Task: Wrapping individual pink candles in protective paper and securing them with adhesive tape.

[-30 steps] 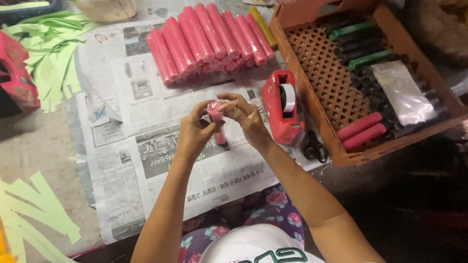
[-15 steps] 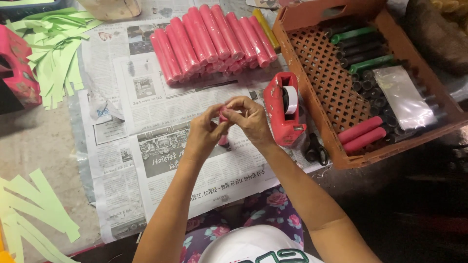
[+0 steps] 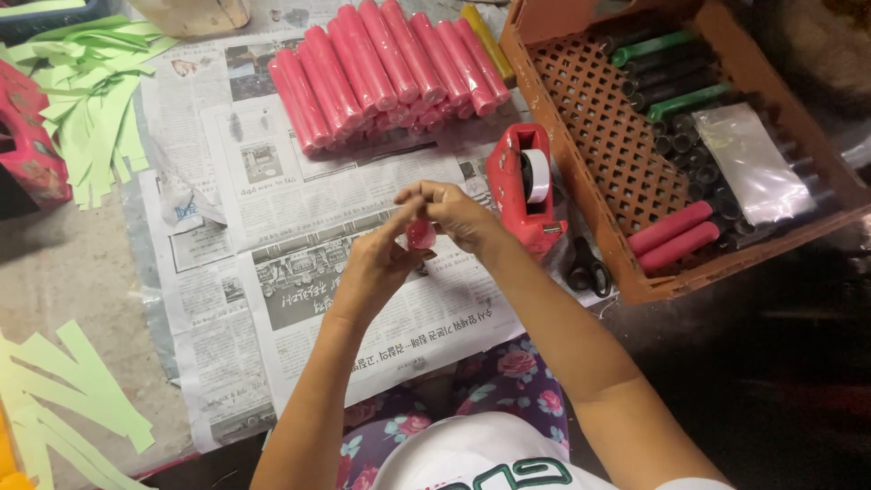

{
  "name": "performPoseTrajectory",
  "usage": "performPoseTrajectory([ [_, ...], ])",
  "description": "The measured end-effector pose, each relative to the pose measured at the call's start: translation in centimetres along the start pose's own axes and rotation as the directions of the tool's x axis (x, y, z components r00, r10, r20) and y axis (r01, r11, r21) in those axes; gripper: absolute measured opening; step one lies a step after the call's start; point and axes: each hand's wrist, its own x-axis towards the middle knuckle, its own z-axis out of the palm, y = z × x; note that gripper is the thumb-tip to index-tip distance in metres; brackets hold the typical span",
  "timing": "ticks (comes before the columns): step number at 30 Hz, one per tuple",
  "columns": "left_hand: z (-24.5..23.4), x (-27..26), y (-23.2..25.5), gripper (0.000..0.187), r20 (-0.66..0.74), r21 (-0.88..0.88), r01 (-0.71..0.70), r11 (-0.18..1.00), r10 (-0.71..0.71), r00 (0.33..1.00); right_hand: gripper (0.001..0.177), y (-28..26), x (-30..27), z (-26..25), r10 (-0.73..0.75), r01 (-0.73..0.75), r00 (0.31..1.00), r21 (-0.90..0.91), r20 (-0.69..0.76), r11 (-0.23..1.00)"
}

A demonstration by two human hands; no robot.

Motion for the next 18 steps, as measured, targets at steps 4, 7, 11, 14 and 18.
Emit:
performPoseTrajectory([
  [4,-0.2,-0.7,-1.6,0.063,-0.011,-0.131,0.029,0.991,-0.031,0.999,0.031,0.5,0.3,0.6,0.003,-0.006,0.993,-0.023,-0.121,1.000],
  [7,-1.8,-1.0,-1.5,0.049,-0.007,-0.315,0.083,0.946,-0.090,0.996,0.034,0.4,-1.6,0.0,-0.023,0.022,0.954,-0.005,-0.299,1.000],
  [11,-2.1,-2.2,-3.0,0.049,-0.047,-0.302,0.109,0.947,-0.128,0.991,0.029,2.7,-6.8,1.7,0.302,-0.238,0.931,0.289,-0.203,0.927],
  [14,0.8,-4.3,-2.7,0.054,-0.135,-0.095,-0.035,0.995,0.022,0.991,0.049,5.5,-6.8,2.4,0.437,-0.414,0.895,0.537,0.092,0.735],
  [18,3.2,-8.2,-1.6,0.049,-0.140,0.289,-0.282,0.915,0.331,0.933,0.036,2.3,-4.8,2.5,0.210,-0.235,0.972,0.433,0.105,0.870],
])
